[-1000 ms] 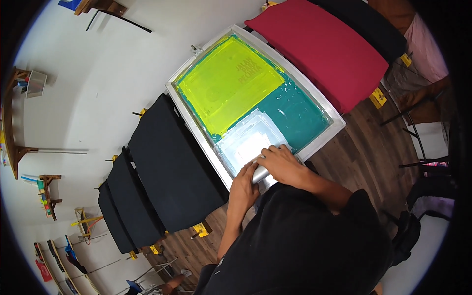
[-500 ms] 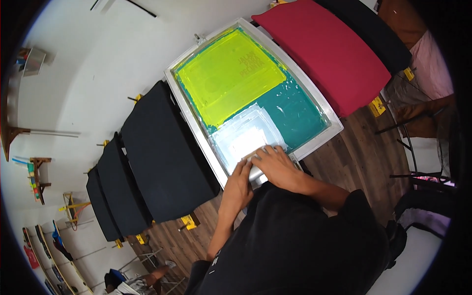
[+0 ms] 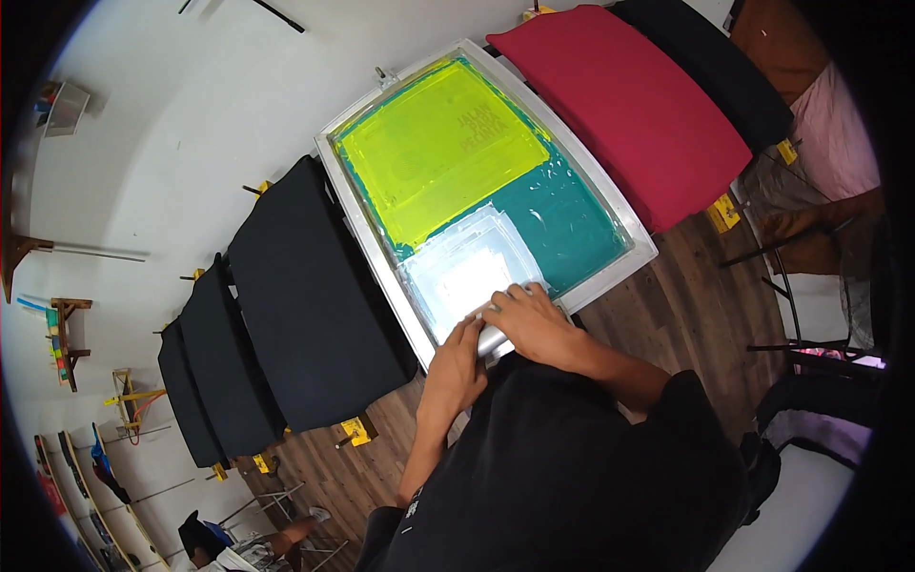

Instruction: Applying ink to a garment through a screen using a squeegee at a printing station.

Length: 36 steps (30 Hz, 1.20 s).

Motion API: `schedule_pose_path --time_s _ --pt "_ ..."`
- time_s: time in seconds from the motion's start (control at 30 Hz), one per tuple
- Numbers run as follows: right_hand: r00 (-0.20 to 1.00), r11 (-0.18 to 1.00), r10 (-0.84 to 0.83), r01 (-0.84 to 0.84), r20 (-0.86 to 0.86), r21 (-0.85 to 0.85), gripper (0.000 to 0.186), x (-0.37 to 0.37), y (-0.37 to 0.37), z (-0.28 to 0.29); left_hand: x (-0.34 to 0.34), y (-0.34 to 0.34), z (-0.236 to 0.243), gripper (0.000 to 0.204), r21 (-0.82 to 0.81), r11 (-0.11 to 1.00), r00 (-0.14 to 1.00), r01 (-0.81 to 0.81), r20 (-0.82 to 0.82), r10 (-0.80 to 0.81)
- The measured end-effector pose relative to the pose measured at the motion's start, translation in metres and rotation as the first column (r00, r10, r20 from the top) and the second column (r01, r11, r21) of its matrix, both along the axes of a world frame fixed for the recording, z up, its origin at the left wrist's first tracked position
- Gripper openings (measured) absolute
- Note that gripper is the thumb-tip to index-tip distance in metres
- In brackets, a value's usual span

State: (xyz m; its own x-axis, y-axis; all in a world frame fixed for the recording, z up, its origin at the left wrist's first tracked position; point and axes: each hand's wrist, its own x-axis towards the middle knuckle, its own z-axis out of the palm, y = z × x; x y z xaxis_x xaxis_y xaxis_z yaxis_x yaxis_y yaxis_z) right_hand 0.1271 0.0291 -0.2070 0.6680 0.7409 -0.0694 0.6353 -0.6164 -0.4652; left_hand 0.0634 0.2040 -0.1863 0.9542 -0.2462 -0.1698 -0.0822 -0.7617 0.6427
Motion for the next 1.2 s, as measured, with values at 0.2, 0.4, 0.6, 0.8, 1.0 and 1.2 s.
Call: schedule_pose_path --time_s 0.2,0.4,0.6,0.8,1.0,1.2 --pt "0.989 0.999 -0.052 0.053 0.138 -0.004 0.044 0.008 0.010 -0.016 0.012 0.006 -0.027 0.062 0.051 0.998 0.990 -0.022 0.137 0.015" --pt "0.998 1.000 0.022 -0.024 -0.063 -0.020 0.040 -0.003 0.001 -0.003 -0.011 -0.002 -0.007 0.060 -0.003 0.999 0.999 -0.048 0.003 0.048" --pt "0.997 0.999 -0.032 0.031 0.066 0.013 0.034 0.057 0.033 -0.006 0.046 0.022 -0.002 0.051 0.006 0.987 0.987 -0.160 0.027 0.160" --pt "0.993 0.995 -0.060 0.051 0.105 0.086 0.042 0.055 0.039 -0.032 0.049 0.026 -0.026 0.056 0.003 0.991 0.988 -0.131 0.088 0.131" --pt "0.999 1.000 0.017 -0.016 -0.033 0.014 0.042 0.014 0.010 -0.015 0.005 0.004 -0.008 0.055 0.051 0.995 0.997 -0.081 -0.013 0.082" --pt "0.999 0.997 0.029 -0.032 -0.043 -0.064 0.025 0.060 0.028 -0.003 0.042 0.020 -0.001 0.046 0.075 0.992 0.995 -0.098 -0.022 0.100"
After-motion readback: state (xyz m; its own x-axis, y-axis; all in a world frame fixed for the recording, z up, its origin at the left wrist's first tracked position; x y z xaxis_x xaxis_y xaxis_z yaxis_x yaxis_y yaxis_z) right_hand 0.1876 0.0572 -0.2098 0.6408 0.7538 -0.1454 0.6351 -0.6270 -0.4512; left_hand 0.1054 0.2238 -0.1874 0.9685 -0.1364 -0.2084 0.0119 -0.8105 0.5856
